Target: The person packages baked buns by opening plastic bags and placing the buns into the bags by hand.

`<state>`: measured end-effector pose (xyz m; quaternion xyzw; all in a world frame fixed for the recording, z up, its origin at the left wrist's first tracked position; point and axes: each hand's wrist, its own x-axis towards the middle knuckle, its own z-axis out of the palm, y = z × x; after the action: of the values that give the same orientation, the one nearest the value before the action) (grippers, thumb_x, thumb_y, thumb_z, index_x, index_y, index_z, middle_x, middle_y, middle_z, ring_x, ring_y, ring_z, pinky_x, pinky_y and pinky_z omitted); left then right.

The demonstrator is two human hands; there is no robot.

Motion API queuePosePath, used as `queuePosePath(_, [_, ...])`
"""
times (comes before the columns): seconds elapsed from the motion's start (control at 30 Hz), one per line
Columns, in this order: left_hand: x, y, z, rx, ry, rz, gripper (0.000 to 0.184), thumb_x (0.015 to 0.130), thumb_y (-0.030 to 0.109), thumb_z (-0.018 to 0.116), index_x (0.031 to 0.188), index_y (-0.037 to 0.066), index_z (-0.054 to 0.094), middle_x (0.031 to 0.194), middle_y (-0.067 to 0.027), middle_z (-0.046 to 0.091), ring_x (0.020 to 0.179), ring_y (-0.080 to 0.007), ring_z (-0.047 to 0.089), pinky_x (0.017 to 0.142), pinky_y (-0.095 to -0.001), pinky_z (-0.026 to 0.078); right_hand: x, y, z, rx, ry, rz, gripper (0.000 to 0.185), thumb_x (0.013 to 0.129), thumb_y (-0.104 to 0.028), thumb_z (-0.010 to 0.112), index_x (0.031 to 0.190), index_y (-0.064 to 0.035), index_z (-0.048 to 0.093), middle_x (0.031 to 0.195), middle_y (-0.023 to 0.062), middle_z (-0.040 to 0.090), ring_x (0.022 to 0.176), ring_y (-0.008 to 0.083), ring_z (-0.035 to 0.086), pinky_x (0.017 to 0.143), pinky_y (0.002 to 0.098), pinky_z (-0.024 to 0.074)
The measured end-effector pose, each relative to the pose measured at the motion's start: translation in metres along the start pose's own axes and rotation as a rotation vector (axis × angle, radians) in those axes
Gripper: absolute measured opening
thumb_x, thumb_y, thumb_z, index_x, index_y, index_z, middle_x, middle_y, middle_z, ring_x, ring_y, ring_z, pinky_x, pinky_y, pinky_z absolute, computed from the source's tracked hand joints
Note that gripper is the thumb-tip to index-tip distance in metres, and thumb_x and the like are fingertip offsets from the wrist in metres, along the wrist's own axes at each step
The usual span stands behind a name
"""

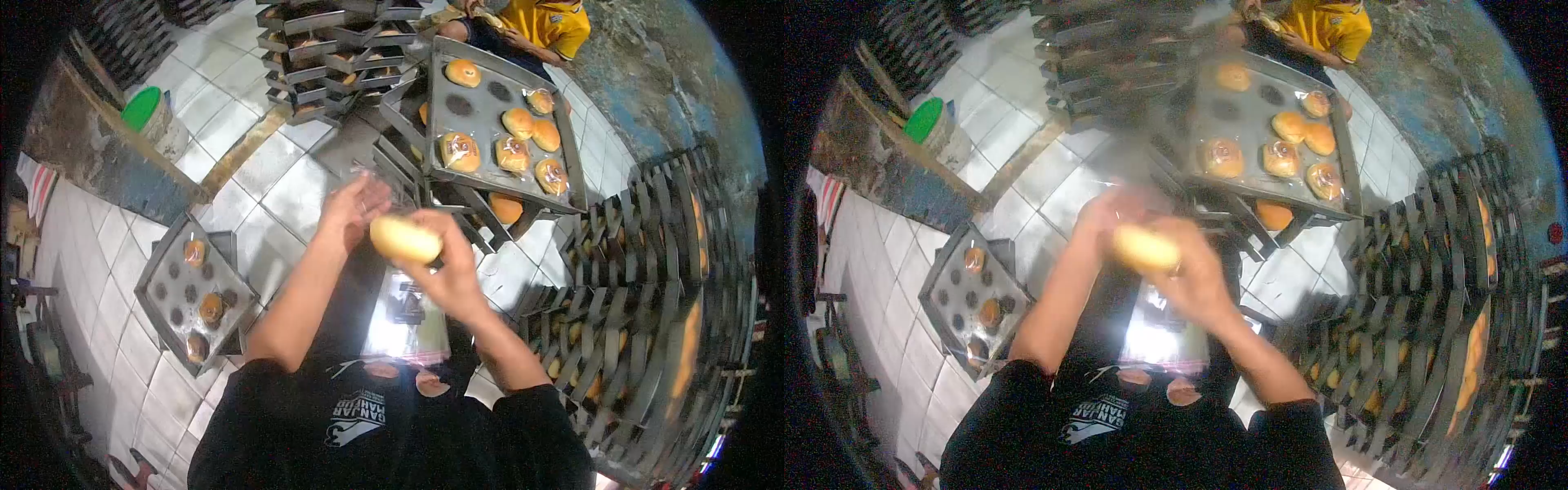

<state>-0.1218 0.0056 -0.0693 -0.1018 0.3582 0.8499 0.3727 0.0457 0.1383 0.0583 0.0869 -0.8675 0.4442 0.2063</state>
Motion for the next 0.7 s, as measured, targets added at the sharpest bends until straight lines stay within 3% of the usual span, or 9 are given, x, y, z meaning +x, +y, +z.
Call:
queuePosePath(0.03, [-0.018,-0.002,0.023,0.173,-0.025,0.102,0.038,0.097,0.029,0.071,0.119,0.000,0.058,0.112,-0.0170,0.069,0.105,-0.0295,0.069,0.091,-0.0438,0.059,-0.012,0.015,0.003,-0.163,-0.001,-0.229,0.050,0.074,0.004,0.084,0.114,-0.0026,0.055,0.124,0.0185,0.061,0.117,0.0333,0.064,0.095,0.0407,0.0560])
queuePosePath(0.1, [-0.019,-0.011,0.033,-0.158,-0.192,-0.142,0.037,0.100,0.037,0.063,0.118,0.004,0.060,0.112,-0.0136,0.070,0.105,-0.0261,0.069,0.090,-0.0414,0.058,-0.025,0.050,-0.004,-0.450,0.090,-0.287,0.051,0.067,0.011,0.081,0.109,-0.0014,0.055,0.124,0.0205,0.061,0.116,0.0399,0.064,0.094,0.0425,0.0568])
queuePosePath(0.13, [-0.057,-0.002,0.069,-0.090,-0.255,-0.129,0.039,0.103,0.042,0.054,0.118,0.006,0.063,0.114,-0.0117,0.070,0.106,-0.0242,0.069,0.090,-0.0403,0.057,-0.030,0.057,-0.003,-0.343,0.225,-0.296,0.048,0.066,0.011,0.080,0.106,-0.0028,0.057,0.121,0.0180,0.064,0.116,0.0378,0.064,0.102,0.0487,0.0516])
queuePosePath(0.27, [-0.096,-0.010,0.081,-0.099,-0.181,-0.060,0.041,0.104,0.035,0.048,0.123,0.002,0.064,0.123,-0.0145,0.069,0.112,-0.0287,0.067,0.099,-0.0452,0.054,-0.012,0.005,0.005,-0.418,0.187,-0.233,0.029,0.081,-0.009,0.072,0.108,-0.0062,0.064,0.116,0.0186,0.069,0.117,0.0356,0.064,0.117,0.0612,0.0320])
queuePosePath(0.4, [-0.048,-0.008,-0.010,-0.241,-0.404,-0.072,0.043,0.106,0.033,0.046,0.131,0.002,0.061,0.131,-0.0158,0.066,0.119,-0.0299,0.064,0.107,-0.0445,0.049,-0.032,0.014,0.064,-0.342,0.017,-0.098,0.057,0.079,-0.002,0.071,0.134,-0.0017,0.056,0.138,0.0187,0.060,0.135,0.0354,0.054,0.120,0.0569,0.0282])
queuePosePath(0.47, [-0.089,-0.037,0.046,-0.016,-0.114,0.205,0.049,0.106,0.043,0.044,0.130,0.003,0.059,0.129,-0.0162,0.066,0.120,-0.0307,0.063,0.110,-0.0449,0.045,-0.026,0.026,0.061,-0.437,0.025,-0.115,0.057,0.084,-0.002,0.064,0.140,-0.0011,0.053,0.143,0.0201,0.056,0.138,0.0369,0.050,0.121,0.0568,0.0278])
queuePosePath(0.57, [-0.102,-0.050,0.051,0.010,-0.096,0.291,0.047,0.107,0.043,0.049,0.133,0.004,0.056,0.131,-0.0141,0.064,0.123,-0.0290,0.061,0.111,-0.0450,0.043,-0.009,0.018,0.034,-0.492,-0.019,-0.124,0.057,0.086,0.000,0.058,0.143,-0.0014,0.051,0.142,0.0196,0.057,0.139,0.0374,0.048,0.121,0.0563,0.0278])
queuePosePath(0.63, [-0.080,-0.010,0.041,-0.260,-0.253,0.121,0.040,0.106,0.035,0.055,0.134,0.006,0.055,0.132,-0.0106,0.063,0.123,-0.0269,0.060,0.110,-0.0437,0.044,-0.003,0.025,0.035,-0.447,-0.085,-0.101,0.061,0.083,-0.003,0.062,0.142,-0.0021,0.049,0.140,0.0186,0.058,0.140,0.0358,0.048,0.121,0.0575,0.0279])
queuePosePath(0.7, [-0.071,-0.017,0.056,-0.188,-0.222,0.209,0.043,0.105,0.042,0.052,0.131,0.007,0.058,0.128,-0.0108,0.065,0.120,-0.0270,0.062,0.106,-0.0439,0.047,0.012,0.019,0.025,-0.398,-0.207,-0.032,0.059,0.084,-0.004,0.063,0.142,-0.0023,0.049,0.140,0.0180,0.058,0.140,0.0355,0.048,0.120,0.0580,0.0283])
